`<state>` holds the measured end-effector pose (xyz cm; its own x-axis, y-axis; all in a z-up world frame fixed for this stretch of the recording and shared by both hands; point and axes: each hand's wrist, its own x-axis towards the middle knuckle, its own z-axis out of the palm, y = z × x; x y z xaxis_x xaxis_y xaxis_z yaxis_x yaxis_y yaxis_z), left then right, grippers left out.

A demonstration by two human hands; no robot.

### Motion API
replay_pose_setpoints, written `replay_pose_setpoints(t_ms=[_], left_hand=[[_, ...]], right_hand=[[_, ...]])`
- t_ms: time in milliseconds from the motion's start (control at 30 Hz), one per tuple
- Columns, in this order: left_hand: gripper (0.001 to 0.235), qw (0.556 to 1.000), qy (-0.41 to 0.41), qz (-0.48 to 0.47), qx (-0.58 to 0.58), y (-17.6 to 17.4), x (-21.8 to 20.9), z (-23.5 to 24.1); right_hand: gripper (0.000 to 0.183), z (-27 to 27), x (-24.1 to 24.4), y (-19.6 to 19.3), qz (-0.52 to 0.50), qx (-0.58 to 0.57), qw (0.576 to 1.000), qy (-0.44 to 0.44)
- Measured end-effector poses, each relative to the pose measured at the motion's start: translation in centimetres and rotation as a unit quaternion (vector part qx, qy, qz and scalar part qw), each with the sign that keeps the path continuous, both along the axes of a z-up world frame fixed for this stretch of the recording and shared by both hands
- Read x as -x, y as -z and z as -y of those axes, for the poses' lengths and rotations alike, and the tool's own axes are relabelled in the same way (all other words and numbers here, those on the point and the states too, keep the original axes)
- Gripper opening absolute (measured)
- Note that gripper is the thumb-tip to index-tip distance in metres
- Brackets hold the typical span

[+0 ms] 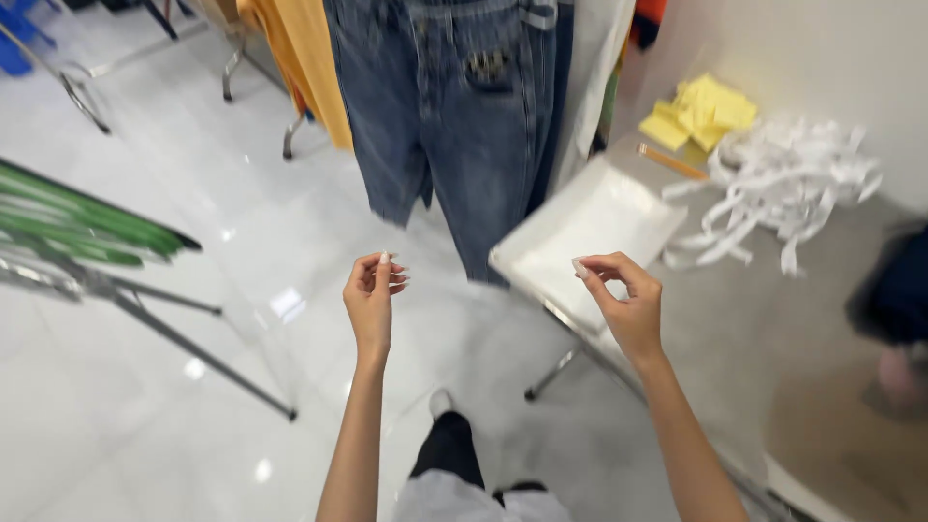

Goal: The person picks up folded denim shorts, places them on a hanger, and hangs them on a clothing rack. They repeat this process with a pair of denim jeans and a pair of navy blue shorts, using different hangers for each item.

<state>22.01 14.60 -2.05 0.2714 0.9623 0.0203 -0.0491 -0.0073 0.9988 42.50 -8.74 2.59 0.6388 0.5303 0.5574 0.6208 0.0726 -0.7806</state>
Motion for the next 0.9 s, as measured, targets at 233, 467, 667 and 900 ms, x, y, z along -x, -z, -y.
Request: replay_pose_setpoints(t_ms=[233,467,667,900], left_hand=[[0.018,0.995,0.047,-0.075,0.044,7.4,4.5,1.6],[0.016,0.954,0.231,-0.189,0.016,15.8,6.2,-7.1],[0.019,0.926,0.275,-0.246,0.086,28.6,8.2,-15.7],[0.018,0.908,0.244,-0.331,0.085,47.3,11.7,-20.8]], right_hand=[[0.011,6.0,5.6,8.9,-0.192,0.126,0.969,0.085],[0.012,2.7,11.7,15.0,-0.285,0.200,0.919,0.186],[0.016,-3.9,17.1,27.2,-0.341,0.220,0.883,0.236],[0.013,-10.3,21.6,44.4,-0.409,0.163,0.857,0.270]])
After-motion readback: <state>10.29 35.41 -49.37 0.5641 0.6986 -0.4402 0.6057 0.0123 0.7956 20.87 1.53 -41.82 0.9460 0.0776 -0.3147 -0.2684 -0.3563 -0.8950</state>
